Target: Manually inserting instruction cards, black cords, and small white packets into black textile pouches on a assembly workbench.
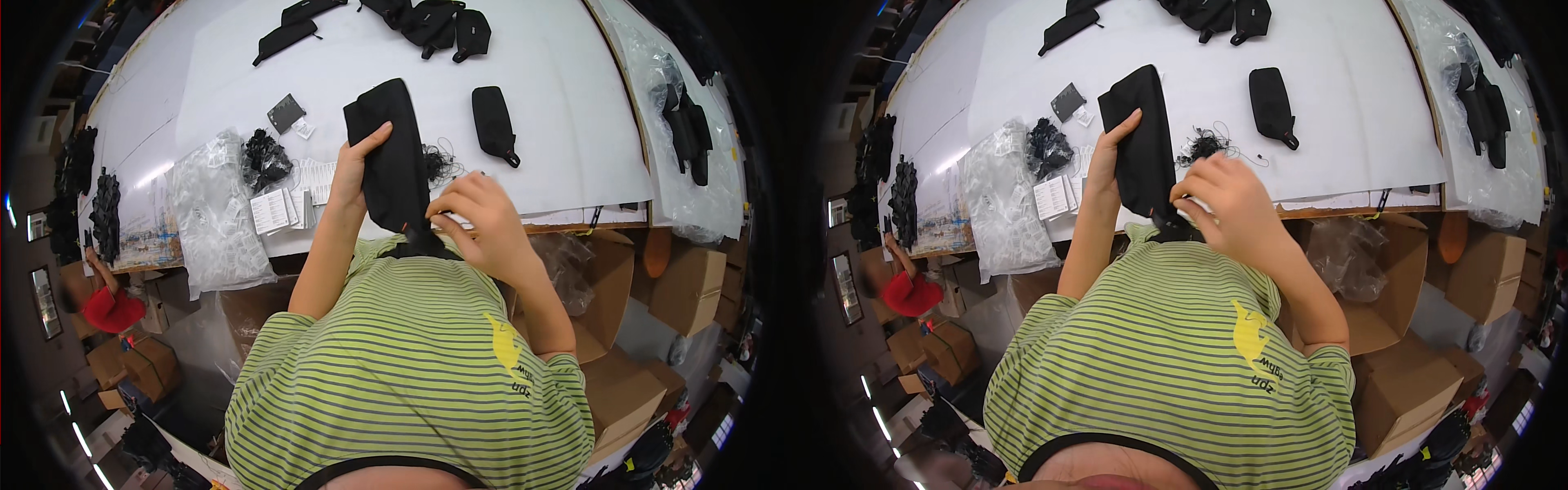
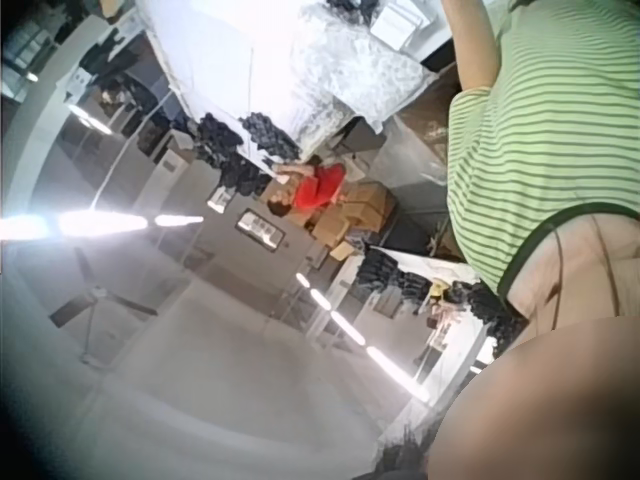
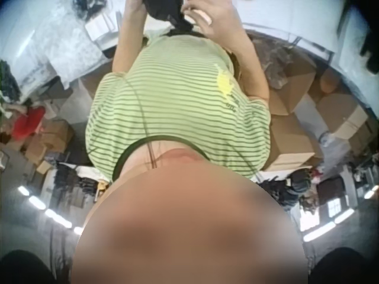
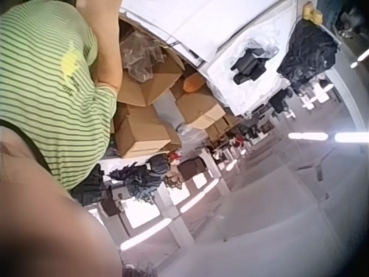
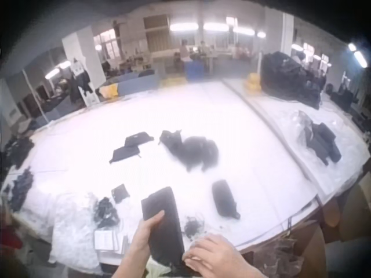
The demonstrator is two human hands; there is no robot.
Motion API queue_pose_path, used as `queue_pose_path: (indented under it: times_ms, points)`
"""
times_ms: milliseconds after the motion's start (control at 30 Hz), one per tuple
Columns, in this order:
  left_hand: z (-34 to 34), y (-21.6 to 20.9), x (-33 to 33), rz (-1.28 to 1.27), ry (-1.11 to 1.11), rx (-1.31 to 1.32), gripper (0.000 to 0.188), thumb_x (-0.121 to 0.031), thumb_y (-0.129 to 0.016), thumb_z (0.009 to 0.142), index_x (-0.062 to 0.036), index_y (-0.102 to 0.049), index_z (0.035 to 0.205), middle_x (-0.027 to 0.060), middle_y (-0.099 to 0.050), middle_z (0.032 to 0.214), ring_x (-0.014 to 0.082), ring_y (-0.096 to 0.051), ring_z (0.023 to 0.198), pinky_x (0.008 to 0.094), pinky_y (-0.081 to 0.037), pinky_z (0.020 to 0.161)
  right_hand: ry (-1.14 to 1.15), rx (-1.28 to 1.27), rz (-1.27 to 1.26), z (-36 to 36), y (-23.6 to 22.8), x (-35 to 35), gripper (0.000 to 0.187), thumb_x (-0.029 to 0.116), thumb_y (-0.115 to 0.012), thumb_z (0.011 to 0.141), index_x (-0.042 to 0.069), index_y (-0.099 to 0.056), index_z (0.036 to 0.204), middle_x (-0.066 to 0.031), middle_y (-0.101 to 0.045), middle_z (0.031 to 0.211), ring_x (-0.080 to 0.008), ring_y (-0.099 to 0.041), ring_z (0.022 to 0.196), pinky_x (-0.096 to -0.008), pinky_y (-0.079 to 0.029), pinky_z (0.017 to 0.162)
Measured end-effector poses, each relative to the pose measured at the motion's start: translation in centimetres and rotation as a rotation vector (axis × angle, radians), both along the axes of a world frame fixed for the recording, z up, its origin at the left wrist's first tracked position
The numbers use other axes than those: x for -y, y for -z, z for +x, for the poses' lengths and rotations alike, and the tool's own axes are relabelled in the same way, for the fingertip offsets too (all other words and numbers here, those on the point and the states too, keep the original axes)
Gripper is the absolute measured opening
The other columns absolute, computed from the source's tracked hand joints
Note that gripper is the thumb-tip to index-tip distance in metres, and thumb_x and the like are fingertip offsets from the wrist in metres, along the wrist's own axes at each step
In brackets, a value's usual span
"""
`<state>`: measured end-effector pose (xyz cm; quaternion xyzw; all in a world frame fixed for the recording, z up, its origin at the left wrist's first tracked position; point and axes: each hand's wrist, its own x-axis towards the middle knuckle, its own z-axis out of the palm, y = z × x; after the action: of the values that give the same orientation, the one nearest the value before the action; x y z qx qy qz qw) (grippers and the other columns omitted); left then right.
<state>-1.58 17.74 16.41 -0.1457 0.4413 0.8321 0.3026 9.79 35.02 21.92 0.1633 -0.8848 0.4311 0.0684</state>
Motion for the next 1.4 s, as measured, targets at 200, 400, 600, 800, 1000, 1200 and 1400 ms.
queue_pose_path:
  times_ms: [200, 400, 600, 800, 1000, 1200, 1400]
  points:
    - [1.1, 2.7, -1.1, 0.031, -0.127, 0.031, 0.027, -0.018, -0.062, 0.083, 0.0002, -0.057, 0.103, 0.0084, -0.063, 0.093, 0.0167, -0.062, 0.082, 0.0308, -0.051, 0.074, 0.04, -0.223, 0.31, -0.2, 1.0, 0.7, 0.045, 0.015, -0.065, 0.072, 0.019, -0.055, 0.116, -0.004, -0.052, 0.11, -0.022, -0.05, 0.098, -0.0398, -0.036, 0.087]
    - [2.9, 3.4, 0.1, -0.27, 0.051, -0.059, 0.062, -0.029, -0.065, 0.081, 0.0013, -0.034, 0.126, 0.0137, -0.047, 0.122, 0.0238, -0.052, 0.106, 0.0356, -0.046, 0.085, 0.04, 0.083, 0.069, -1.7, 1.9, -2.3, 0.045, 0.002, -0.065, 0.065, 0.016, -0.061, 0.107, -0.0065, -0.056, 0.082, -0.0242, -0.057, 0.076, -0.0328, -0.046, 0.069]
    - [2.3, -0.2, 2.0, -0.407, 0.57, -0.787, 0.039, -0.009, -0.071, 0.072, -0.0066, -0.062, 0.11, 0.0038, -0.06, 0.097, 0.0143, -0.054, 0.091, 0.0246, -0.041, 0.079, 0.021, 0.304, -0.495, -1.9, 4.2, -5.1, 0.025, 0.012, -0.066, 0.079, 0.01, -0.065, 0.104, -0.0016, -0.054, 0.075, -0.0105, -0.051, 0.071, -0.0241, -0.041, 0.065]
    - [0.2, -0.3, 1.6, -0.52, 0.923, -0.751, 0.031, -0.015, -0.067, 0.077, -0.0137, -0.066, 0.108, 0.0023, -0.052, 0.079, 0.0153, -0.047, 0.075, 0.0274, -0.039, 0.069, -0.093, 0.597, -0.393, -2.4, 5.8, -7.8, 0.017, 0.015, -0.068, 0.078, 0.011, -0.07, 0.094, 0.0, -0.049, 0.07, -0.0095, -0.044, 0.067, -0.0228, -0.035, 0.058]
    - [-3.9, 5.2, -0.3, -0.462, 0.646, -0.609, 0.032, -0.026, -0.048, 0.093, -0.0111, -0.057, 0.119, 0.003, -0.056, 0.116, 0.0127, -0.053, 0.097, 0.0258, -0.043, 0.079, 0.418, 0.089, -0.121, -4.4, 6.8, -10.7, 0.023, 0.01, -0.07, 0.072, 0.012, -0.07, 0.096, -0.0051, -0.054, 0.077, -0.0181, -0.051, 0.067, -0.0264, -0.041, 0.061]
    - [-11.1, 13.1, -2.5, -0.578, 0.601, -0.463, 0.03, -0.026, -0.051, 0.09, -0.006, -0.059, 0.111, 0.005, -0.06, 0.105, 0.0133, -0.056, 0.084, 0.028, -0.046, 0.077, 0.546, -0.208, 0.52, -6.8, 15.4, -13.9, 0.038, 0.01, -0.069, 0.071, 0.017, -0.064, 0.108, -0.0067, -0.054, 0.096, -0.0231, -0.051, 0.082, -0.0325, -0.043, 0.069]
    - [-12.4, 16.4, -4.8, -0.995, 0.659, -0.637, 0.02, -0.021, -0.061, 0.082, -0.0087, -0.062, 0.098, 0.0048, -0.059, 0.092, 0.0136, -0.056, 0.08, 0.0268, -0.046, 0.07, 0.63, 0.243, 0.097, -6.3, 17.9, -11.6, 0.022, 0.012, -0.064, 0.076, 0.01, -0.06, 0.098, -0.0064, -0.053, 0.088, -0.0234, -0.056, 0.074, -0.0339, -0.045, 0.062]
